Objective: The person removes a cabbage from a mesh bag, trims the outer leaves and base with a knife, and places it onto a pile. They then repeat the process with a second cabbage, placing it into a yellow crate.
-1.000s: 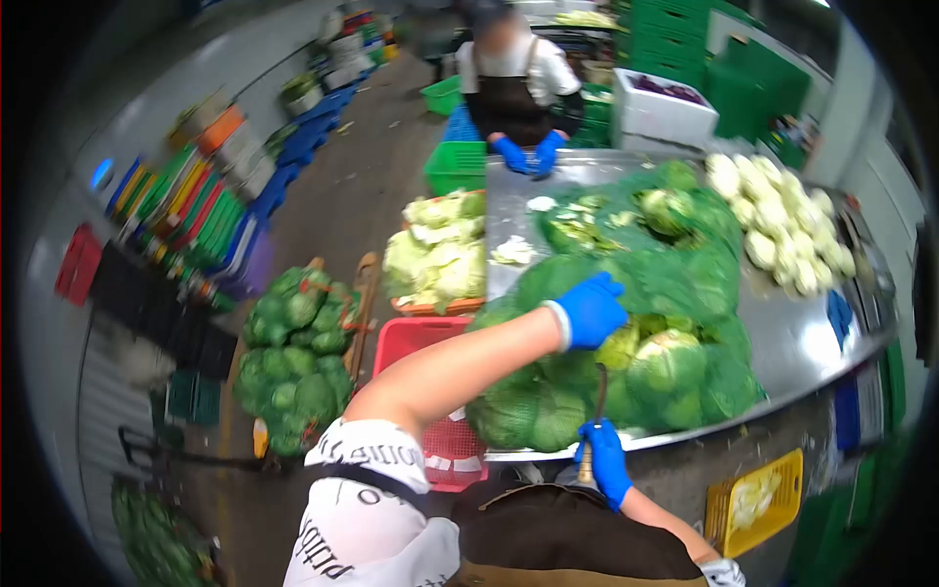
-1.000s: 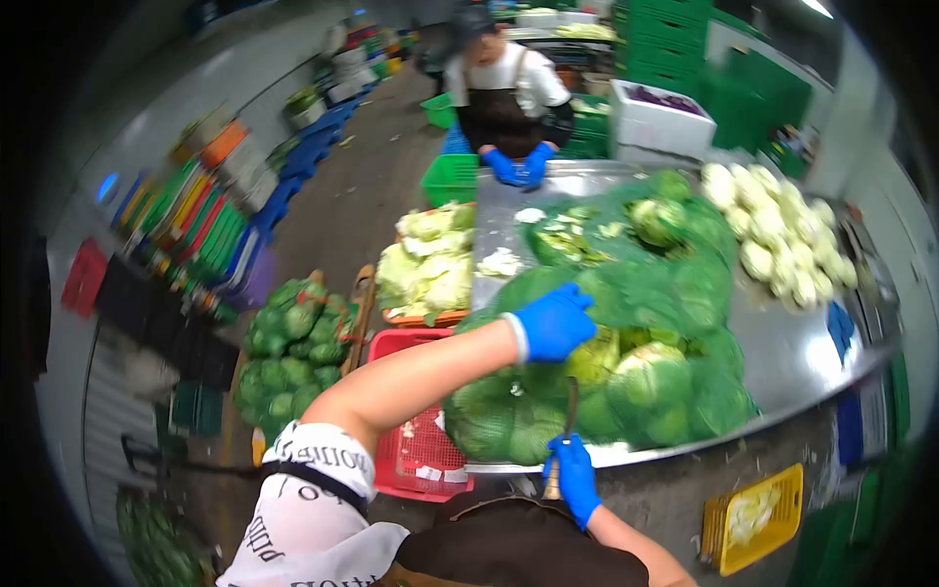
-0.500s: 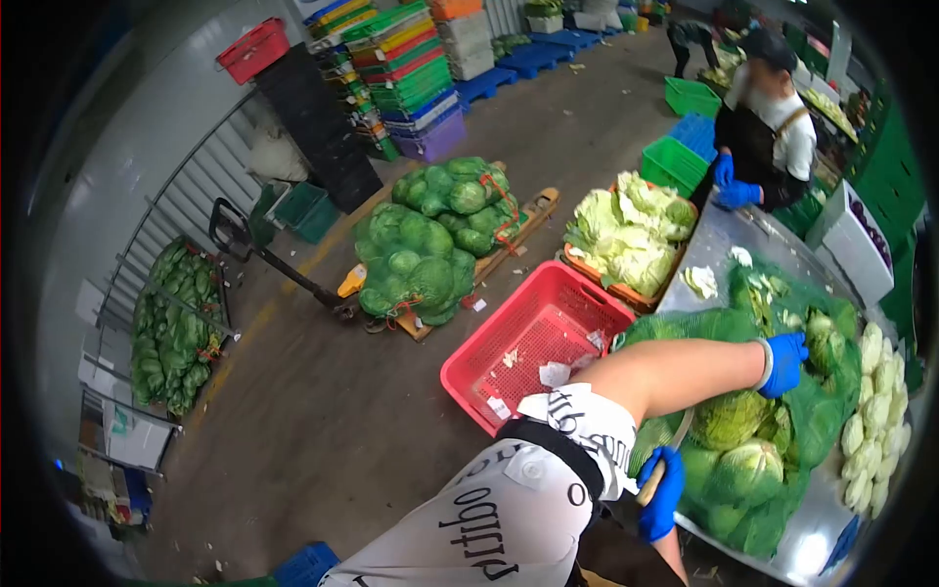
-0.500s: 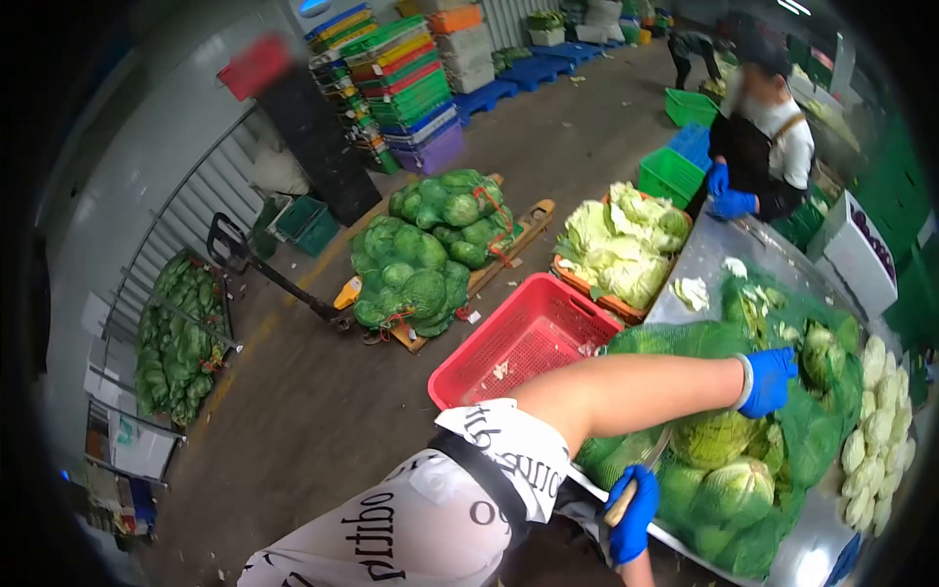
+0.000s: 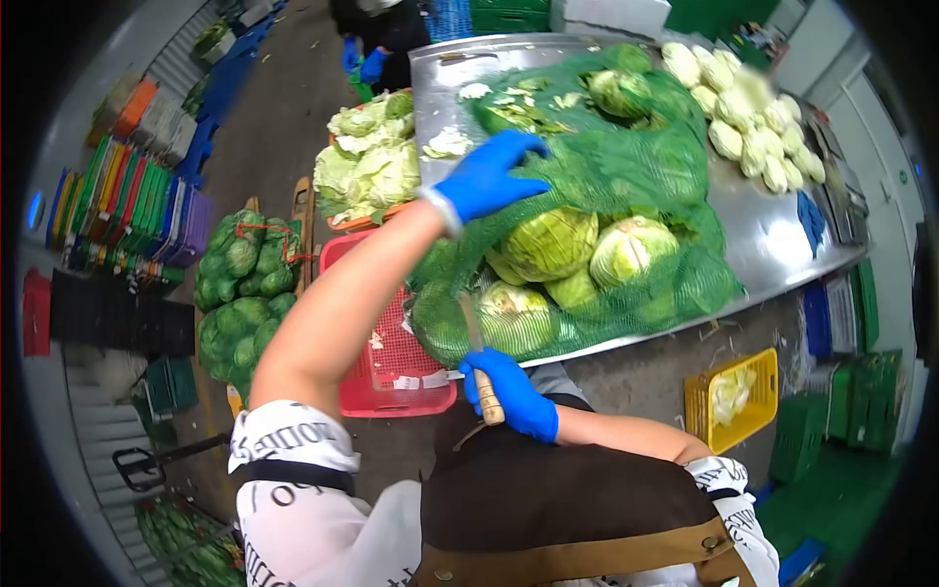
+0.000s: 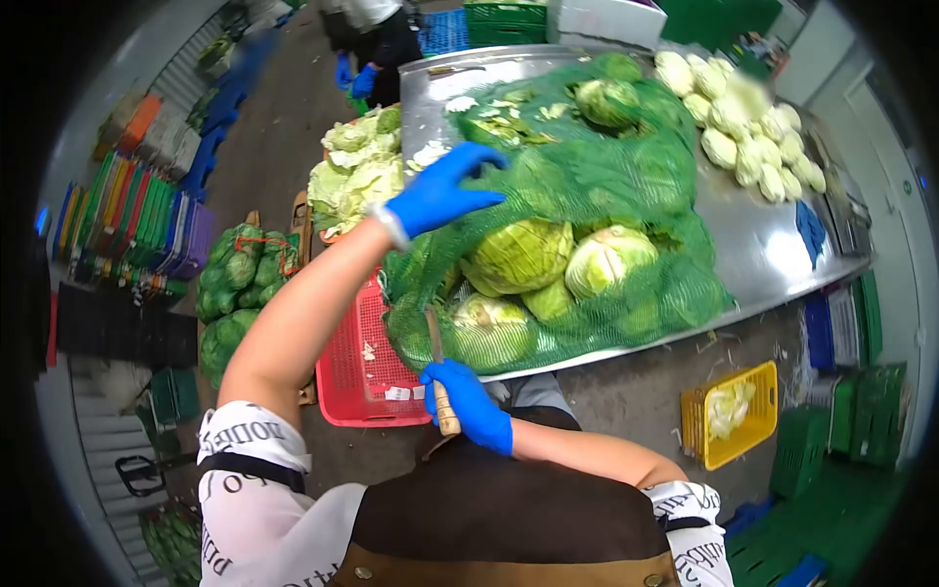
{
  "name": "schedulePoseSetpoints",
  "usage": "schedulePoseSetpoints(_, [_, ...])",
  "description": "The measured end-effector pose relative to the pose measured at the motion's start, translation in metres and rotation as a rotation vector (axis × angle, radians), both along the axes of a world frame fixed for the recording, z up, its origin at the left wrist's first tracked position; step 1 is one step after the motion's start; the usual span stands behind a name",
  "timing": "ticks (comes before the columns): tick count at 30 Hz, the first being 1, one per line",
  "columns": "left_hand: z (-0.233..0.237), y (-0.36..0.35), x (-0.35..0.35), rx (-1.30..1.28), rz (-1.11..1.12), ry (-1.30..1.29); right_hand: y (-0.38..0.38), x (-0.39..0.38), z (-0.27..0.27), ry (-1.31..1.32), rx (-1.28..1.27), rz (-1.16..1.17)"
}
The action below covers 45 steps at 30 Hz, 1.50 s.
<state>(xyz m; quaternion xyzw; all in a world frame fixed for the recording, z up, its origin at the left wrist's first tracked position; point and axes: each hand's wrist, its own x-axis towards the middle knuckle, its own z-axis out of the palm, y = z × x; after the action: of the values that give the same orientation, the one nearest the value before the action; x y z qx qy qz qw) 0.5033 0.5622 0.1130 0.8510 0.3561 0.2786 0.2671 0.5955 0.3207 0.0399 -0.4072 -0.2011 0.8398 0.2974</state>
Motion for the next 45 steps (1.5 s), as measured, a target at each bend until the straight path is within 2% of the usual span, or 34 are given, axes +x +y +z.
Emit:
schedulePoseSetpoints(1, [0.005, -0.016, -0.011, 0.004, 0.113, 0.026, -0.002, -0.002, -0.001, 0.001, 0.038, -0.017])
schedulePoseSetpoints(3, [0.0, -0.049, -0.03, -0.158, 0.281, 0.496, -0.003, -0.004, -0.002, 0.015, -0.015, -0.023])
schedulePoseSetpoints(5, [-0.026, -0.059, -0.044, -0.271, 0.157, 0.95, -0.003, -0.005, -0.003, 0.001, -0.049, -0.033])
schedulePoseSetpoints(7, [-0.064, -0.065, -0.061, -0.151, 0.15, 0.923, -0.002, -0.008, -0.006, -0.038, -0.008, -0.109])
schedulePoseSetpoints(9, [-0.073, -0.066, -0.076, -0.144, 0.242, 0.779, 0.006, -0.016, -0.012, -0.055, 0.021, -0.198])
schedulePoseSetpoints(11, [-0.067, -0.063, -0.08, -0.102, 0.293, 0.701, 0.026, -0.03, -0.022, -0.053, 0.04, -0.303])
schedulePoseSetpoints(12, [-0.056, -0.069, -0.081, -0.078, 0.302, 0.703, 0.04, -0.034, -0.028, 0.053, -0.022, -0.207])
schedulePoseSetpoints(15, [-0.044, -0.073, -0.082, 0.021, 0.33, 0.716, 0.074, -0.103, -0.058, -0.115, 0.098, -0.444])
schedulePoseSetpoints(17, [-0.043, -0.068, -0.087, 0.094, 0.319, 0.759, 0.065, -0.133, -0.061, -0.414, 0.254, -0.378])
schedulePoseSetpoints(18, [-0.044, -0.062, -0.092, 0.184, 0.356, 0.733, 0.034, -0.168, -0.097, -0.177, 0.115, -0.365])
schedulePoseSetpoints(19, [-0.04, -0.054, -0.098, 0.225, 0.363, 0.728, -0.007, -0.197, -0.14, -0.352, 0.445, -0.149])
schedulePoseSetpoints(21, [-0.027, -0.036, -0.109, 0.318, 0.389, 0.718, -0.05, -0.16, -0.078, -0.296, 0.351, 0.125])
schedulePoseSetpoints(22, [-0.03, -0.029, -0.112, 0.356, 0.399, 0.694, -0.039, -0.158, -0.092, -0.188, 0.248, 0.073])
schedulePoseSetpoints(23, [-0.034, -0.027, -0.112, 0.38, 0.403, 0.67, -0.019, -0.149, -0.079, -0.217, 0.15, -0.107])
schedulePoseSetpoints(25, [-0.03, -0.03, -0.112, 0.375, 0.39, 0.652, 0.03, -0.123, -0.04, -0.142, 0.131, -0.32])
schedulePoseSetpoints(28, [-0.029, -0.032, -0.108, 0.347, 0.404, 0.655, 0.078, -0.131, -0.058, -0.098, 0.093, -0.41])
schedulePoseSetpoints(29, [-0.03, -0.03, -0.109, 0.37, 0.423, 0.663, 0.069, -0.141, -0.08, -0.337, 0.27, -0.232])
schedulePoseSetpoints(31, [-0.037, -0.022, -0.115, 0.403, 0.426, 0.687, -0.003, -0.173, -0.125, -0.516, 0.661, -0.069])
schedulePoseSetpoints(33, [-0.058, -0.011, -0.128, 0.432, 0.422, 0.698, -0.047, -0.133, -0.087, -0.324, 0.433, 0.113])
schedulePoseSetpoints(34, [-0.074, -0.007, -0.132, 0.411, 0.463, 0.69, -0.038, -0.115, -0.111, -0.308, 0.65, 0.145])
schedulePoseSetpoints(35, [-0.091, -0.003, -0.136, 0.399, 0.52, 0.668, -0.018, -0.072, -0.088, -0.196, 0.523, 0.143])
schedulePoseSetpoints(36, [-0.109, -0.001, -0.142, 0.265, 0.541, 0.512, 0.003, -0.028, -0.06, -0.094, 0.391, 0.135])
schedulePoseSetpoints(37, [-0.131, -0.006, -0.152, 0.127, 0.565, 0.362, 0.017, 0.009, -0.039, -0.133, 0.493, 0.027])
schedulePoseSetpoints(38, [-0.163, -0.015, -0.164, 0.034, 0.527, 0.214, 0.029, 0.053, -0.017, -0.275, 0.264, -0.018])
schedulePoseSetpoints(39, [-0.193, -0.029, -0.178, -0.055, 0.491, 0.066, 0.041, 0.091, -0.03, -0.551, 0.742, -0.264])
schedulePoseSetpoints(40, [-0.213, -0.05, -0.189, -0.142, 0.432, 0.015, 0.051, 0.131, -0.016, -0.627, 0.524, -0.407])
schedulePoseSetpoints(41, [-0.22, -0.077, -0.188, -0.282, 0.445, -0.151, 0.06, 0.17, -0.021, -0.577, 0.404, -0.587])
schedulePoseSetpoints(42, [-0.241, -0.104, -0.198, -0.411, 0.549, -0.18, 0.067, 0.208, -0.036, -0.644, 0.481, -0.741])
schedulePoseSetpoints(44, [-0.27, -0.154, -0.199, -0.76, 0.659, -0.462, 0.075, 0.275, -0.082, -0.974, 0.553, -0.942])
schedulePoseSetpoints(45, [-0.307, -0.167, -0.19, -0.881, 0.689, -0.71, 0.079, 0.298, -0.102, -1.163, 0.533, -0.937])
